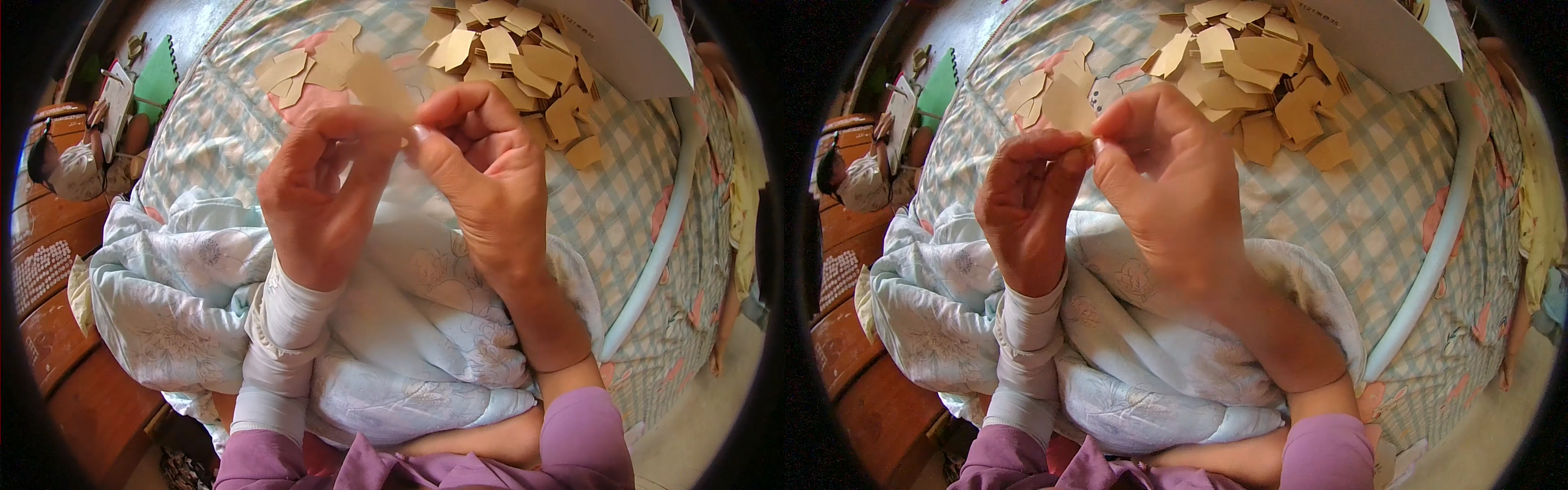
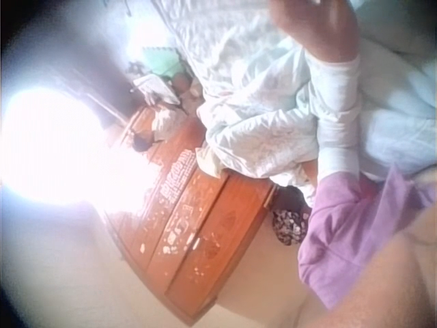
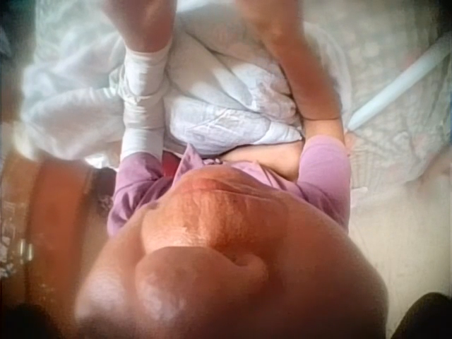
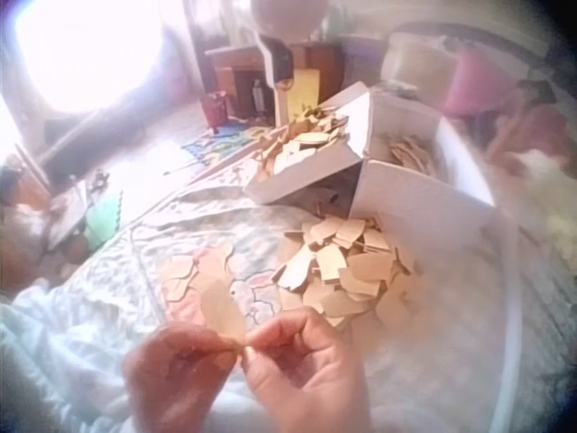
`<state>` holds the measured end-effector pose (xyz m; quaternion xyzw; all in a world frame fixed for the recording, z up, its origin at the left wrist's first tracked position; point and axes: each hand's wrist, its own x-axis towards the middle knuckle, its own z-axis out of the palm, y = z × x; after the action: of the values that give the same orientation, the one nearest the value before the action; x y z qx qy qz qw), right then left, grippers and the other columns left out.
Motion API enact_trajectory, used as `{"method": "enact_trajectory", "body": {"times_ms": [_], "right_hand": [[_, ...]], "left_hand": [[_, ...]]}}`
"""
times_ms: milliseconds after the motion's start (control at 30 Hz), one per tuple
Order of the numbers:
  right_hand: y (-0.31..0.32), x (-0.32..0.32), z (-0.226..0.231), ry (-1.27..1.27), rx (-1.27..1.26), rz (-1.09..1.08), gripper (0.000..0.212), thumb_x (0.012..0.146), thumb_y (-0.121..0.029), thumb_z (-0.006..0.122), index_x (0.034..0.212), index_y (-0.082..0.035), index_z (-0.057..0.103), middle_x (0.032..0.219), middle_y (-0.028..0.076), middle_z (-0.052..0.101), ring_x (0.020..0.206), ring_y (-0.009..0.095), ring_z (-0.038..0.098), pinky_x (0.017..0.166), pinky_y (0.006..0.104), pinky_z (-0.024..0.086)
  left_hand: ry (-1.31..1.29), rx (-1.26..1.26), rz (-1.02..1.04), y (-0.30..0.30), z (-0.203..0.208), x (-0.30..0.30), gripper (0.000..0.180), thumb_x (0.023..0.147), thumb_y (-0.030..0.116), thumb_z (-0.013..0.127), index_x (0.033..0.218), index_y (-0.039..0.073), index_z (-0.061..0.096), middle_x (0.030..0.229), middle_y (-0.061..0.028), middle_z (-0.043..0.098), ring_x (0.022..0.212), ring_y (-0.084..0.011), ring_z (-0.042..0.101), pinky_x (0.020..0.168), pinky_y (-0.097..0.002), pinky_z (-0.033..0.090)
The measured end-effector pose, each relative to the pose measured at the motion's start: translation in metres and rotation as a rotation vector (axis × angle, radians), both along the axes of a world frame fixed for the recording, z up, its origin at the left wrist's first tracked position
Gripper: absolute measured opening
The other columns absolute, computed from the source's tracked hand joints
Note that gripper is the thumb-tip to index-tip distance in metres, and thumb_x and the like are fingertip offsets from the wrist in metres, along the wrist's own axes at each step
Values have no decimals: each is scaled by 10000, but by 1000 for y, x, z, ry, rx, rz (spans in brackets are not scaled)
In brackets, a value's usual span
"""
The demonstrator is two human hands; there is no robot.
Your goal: The person picks up paper shapes one by one from a pile and places them into a cardboard box.
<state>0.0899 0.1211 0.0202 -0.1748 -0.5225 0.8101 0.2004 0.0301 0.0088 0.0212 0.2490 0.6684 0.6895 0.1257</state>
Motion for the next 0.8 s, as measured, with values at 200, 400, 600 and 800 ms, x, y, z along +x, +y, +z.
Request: {"method": "enact_trajectory", "body": {"times_ms": [200,400,600,800], "right_hand": [[-1,-1,-8,55,368,-70,114,780,29,587,885,-13,573,779,59,596,668,137,580,636,249,466],[-2,0,-6,48,744,-142,82,802,18,597,879,-10,592,813,58,600,704,136,583,656,235,471],[-4,0,-3,-41,322,-80,70,792,2,598,857,-20,584,789,74,601,684,155,603,639,253,485],[-3,-2,-4,-3,114,-28,87,786,8,594,869,-15,591,803,46,614,697,104,602,651,237,488]], "left_hand": [[-25,5,77,0,0,2,113,815,-96,568,916,-50,549,909,-50,580,847,-88,557,775,-201,442],[155,-51,93,-1,-5,-2,120,829,-77,571,935,-38,533,908,-23,545,822,-75,536,760,-194,437],[-18,32,65,1,-5,-1,114,828,-85,567,921,-32,529,913,-20,544,829,-74,535,747,-187,432],[-21,110,17,0,-1,-1,136,818,-100,565,939,-47,531,923,-35,550,827,-81,544,759,-192,436]]}}
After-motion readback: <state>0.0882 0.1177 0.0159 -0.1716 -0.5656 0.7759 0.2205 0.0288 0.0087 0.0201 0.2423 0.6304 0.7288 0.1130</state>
